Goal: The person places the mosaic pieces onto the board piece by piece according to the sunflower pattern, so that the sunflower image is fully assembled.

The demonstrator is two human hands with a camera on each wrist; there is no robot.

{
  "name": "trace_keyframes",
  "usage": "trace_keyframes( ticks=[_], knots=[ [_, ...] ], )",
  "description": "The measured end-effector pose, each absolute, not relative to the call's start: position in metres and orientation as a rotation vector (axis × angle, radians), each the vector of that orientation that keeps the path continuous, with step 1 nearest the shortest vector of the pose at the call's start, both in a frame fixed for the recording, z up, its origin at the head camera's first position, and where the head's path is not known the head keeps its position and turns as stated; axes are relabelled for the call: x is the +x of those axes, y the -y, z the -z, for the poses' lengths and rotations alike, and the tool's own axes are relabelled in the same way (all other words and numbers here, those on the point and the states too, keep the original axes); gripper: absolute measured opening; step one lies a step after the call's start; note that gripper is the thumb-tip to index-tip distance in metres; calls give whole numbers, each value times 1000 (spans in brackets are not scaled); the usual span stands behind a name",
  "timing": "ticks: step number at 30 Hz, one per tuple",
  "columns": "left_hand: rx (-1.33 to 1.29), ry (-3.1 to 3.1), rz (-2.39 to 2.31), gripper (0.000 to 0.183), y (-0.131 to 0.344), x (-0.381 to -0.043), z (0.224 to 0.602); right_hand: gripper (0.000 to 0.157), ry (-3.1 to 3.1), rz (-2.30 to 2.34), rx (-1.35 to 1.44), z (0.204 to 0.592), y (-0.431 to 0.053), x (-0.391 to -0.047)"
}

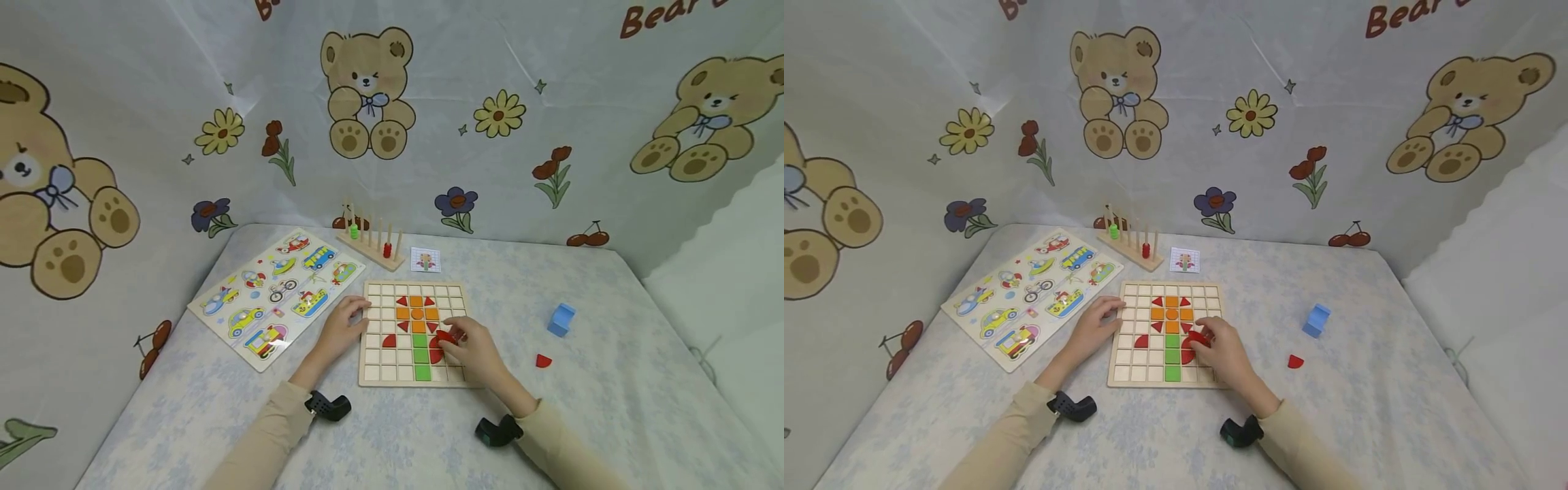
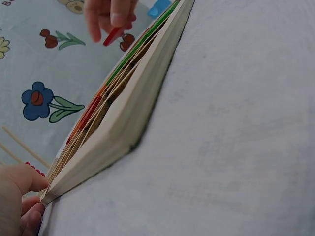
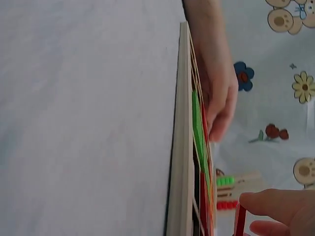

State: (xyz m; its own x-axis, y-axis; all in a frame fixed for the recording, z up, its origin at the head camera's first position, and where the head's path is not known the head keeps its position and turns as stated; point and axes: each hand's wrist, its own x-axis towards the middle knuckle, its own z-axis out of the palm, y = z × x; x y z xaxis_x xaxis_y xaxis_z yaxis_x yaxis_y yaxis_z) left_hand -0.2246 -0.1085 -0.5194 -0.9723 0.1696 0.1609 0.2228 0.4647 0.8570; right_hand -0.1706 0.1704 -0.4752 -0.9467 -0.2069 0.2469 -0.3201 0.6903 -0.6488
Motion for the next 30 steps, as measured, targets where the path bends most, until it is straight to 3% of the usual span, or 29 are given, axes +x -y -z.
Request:
trace_keyframes(
  ticks=[7, 16, 23, 30],
  knots=[
    [-374, 2638, 1559, 32, 107, -226, 520, 33, 2796, -1201, 584, 480, -121, -177],
    [-359, 2644, 1554, 33, 109, -226, 520, 33, 2785, -1147, 653, 489, -107, -184],
    [-361, 2628, 1570, 33, 107, -225, 520, 34, 2831, -1166, 719, 476, -123, -175],
    [-342, 2637, 1574, 33, 107, -224, 520, 31, 2790, -1061, 567, 475, -188, -159]
  ],
)
